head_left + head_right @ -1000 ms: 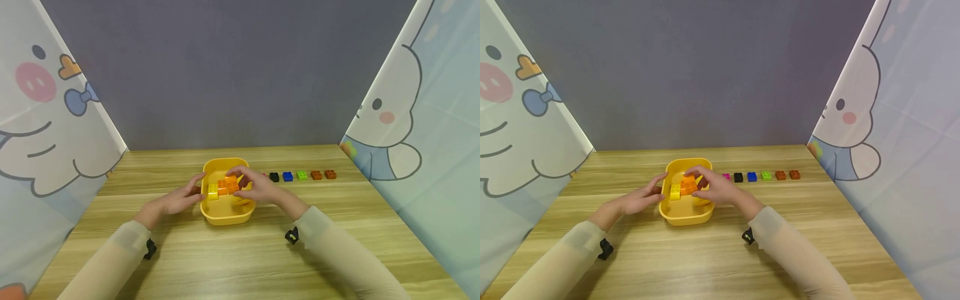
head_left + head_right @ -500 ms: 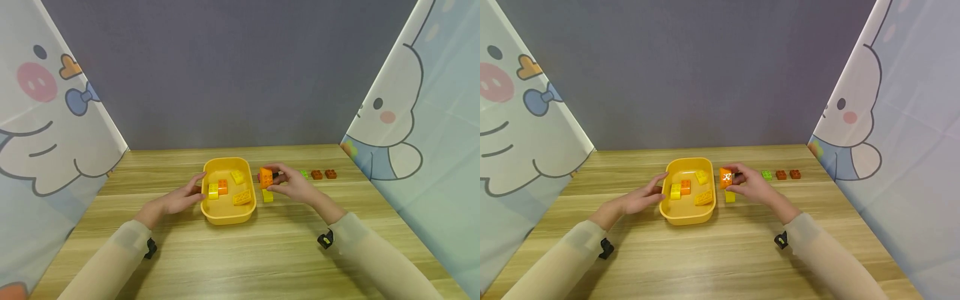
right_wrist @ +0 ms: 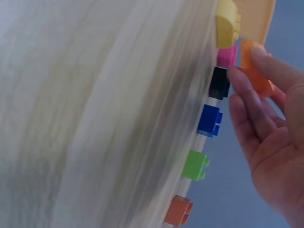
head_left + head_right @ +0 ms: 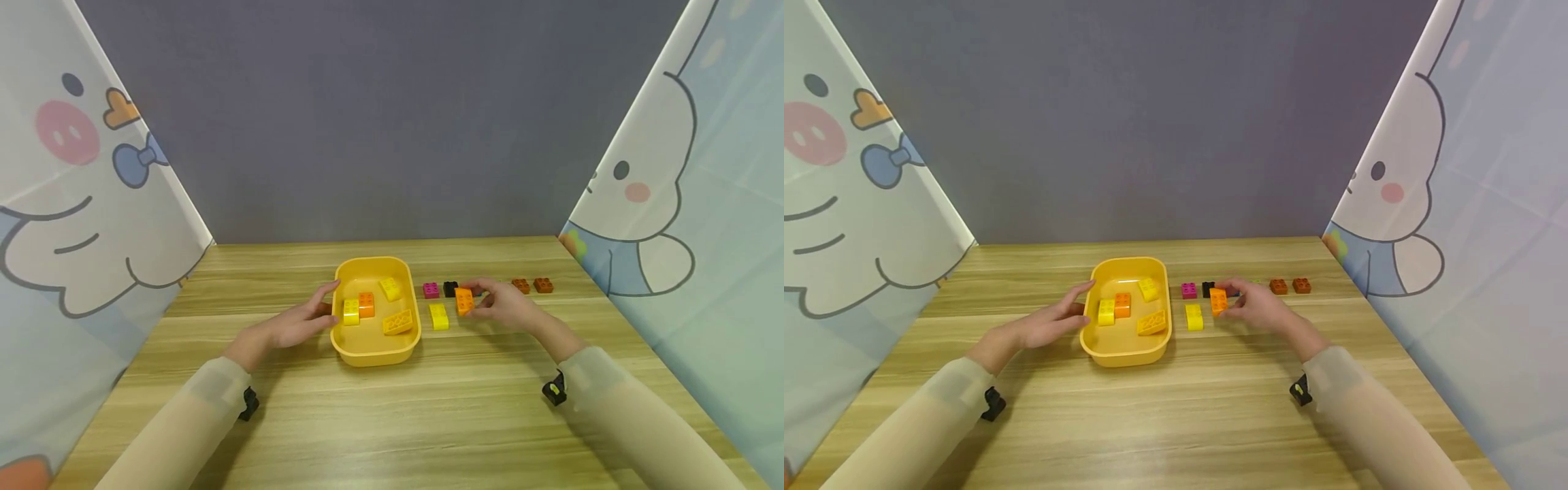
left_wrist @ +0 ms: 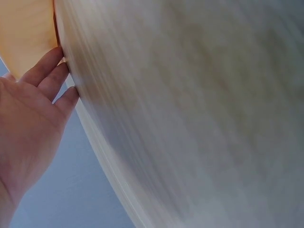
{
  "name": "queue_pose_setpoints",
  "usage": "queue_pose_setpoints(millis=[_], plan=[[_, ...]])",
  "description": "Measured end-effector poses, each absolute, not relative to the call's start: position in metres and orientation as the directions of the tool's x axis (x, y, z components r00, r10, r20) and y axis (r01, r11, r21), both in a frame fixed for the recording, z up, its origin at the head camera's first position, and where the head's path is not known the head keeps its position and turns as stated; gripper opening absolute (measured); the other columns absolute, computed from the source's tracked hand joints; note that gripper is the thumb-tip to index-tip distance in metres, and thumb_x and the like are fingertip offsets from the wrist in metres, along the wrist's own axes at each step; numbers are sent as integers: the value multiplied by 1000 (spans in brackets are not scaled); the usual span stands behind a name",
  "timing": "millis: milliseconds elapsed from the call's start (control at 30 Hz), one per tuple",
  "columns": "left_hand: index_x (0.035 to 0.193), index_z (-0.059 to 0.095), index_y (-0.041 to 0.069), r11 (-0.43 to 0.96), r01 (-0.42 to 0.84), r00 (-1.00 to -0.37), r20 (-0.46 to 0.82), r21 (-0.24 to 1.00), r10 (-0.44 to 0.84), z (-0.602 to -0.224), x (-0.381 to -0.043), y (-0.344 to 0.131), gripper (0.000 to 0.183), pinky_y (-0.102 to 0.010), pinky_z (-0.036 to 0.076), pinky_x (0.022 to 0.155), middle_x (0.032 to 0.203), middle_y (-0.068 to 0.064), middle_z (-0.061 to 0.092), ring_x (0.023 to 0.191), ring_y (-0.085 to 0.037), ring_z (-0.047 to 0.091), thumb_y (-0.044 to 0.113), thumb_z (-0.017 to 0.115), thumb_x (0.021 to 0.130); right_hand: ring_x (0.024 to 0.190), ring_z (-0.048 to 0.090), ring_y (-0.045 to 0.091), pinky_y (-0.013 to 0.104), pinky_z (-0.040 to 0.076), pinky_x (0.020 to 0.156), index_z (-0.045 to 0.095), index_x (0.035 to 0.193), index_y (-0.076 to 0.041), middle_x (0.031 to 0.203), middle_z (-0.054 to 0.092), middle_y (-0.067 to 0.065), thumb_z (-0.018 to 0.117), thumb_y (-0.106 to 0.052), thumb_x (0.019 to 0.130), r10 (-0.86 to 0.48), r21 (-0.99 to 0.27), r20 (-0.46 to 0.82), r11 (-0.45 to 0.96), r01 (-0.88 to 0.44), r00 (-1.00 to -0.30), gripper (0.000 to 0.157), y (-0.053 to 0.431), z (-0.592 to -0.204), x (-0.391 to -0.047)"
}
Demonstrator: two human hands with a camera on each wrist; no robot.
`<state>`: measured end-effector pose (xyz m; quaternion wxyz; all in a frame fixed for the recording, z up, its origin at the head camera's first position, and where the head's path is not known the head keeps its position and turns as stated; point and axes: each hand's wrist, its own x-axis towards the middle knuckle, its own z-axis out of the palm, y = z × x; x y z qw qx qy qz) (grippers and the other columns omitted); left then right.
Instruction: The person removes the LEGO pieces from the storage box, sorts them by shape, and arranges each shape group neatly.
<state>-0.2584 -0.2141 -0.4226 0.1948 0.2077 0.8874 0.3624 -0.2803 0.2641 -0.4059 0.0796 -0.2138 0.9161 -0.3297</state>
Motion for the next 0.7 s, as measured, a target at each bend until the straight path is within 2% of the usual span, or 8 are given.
queue_pose_setpoints(millis=[200, 400, 700], plan=[[177, -4, 33, 651, 246, -837, -181, 718, 516, -423, -259, -214, 83, -70, 38, 126, 168, -25, 50, 152, -45, 52, 44, 52, 116, 100, 75, 18, 37, 64, 86, 61, 151, -7, 126, 72, 12, 85, -27, 99, -487, -576, -83, 735, -357, -869, 61, 262, -416, -288], [177, -3, 33, 653, 240, -838, -187, 719, 513, -423, -258, -213, 83, -69, 38, 126, 168, -25, 49, 153, -45, 52, 46, 52, 116, 104, 72, 21, 45, 64, 93, 64, 149, -8, 123, 72, 12, 83, -31, 101, -511, -556, -108, 742, -374, -853, 57, 257, -418, -290], [177, -3, 32, 656, 247, -839, -181, 713, 514, -422, -257, -214, 84, -69, 36, 127, 168, -25, 49, 153, -45, 51, 49, 52, 115, 103, 65, 21, 40, 59, 91, 63, 151, -4, 120, 66, 12, 82, -29, 101, -525, -533, -112, 748, -395, -844, 59, 257, -422, -291]])
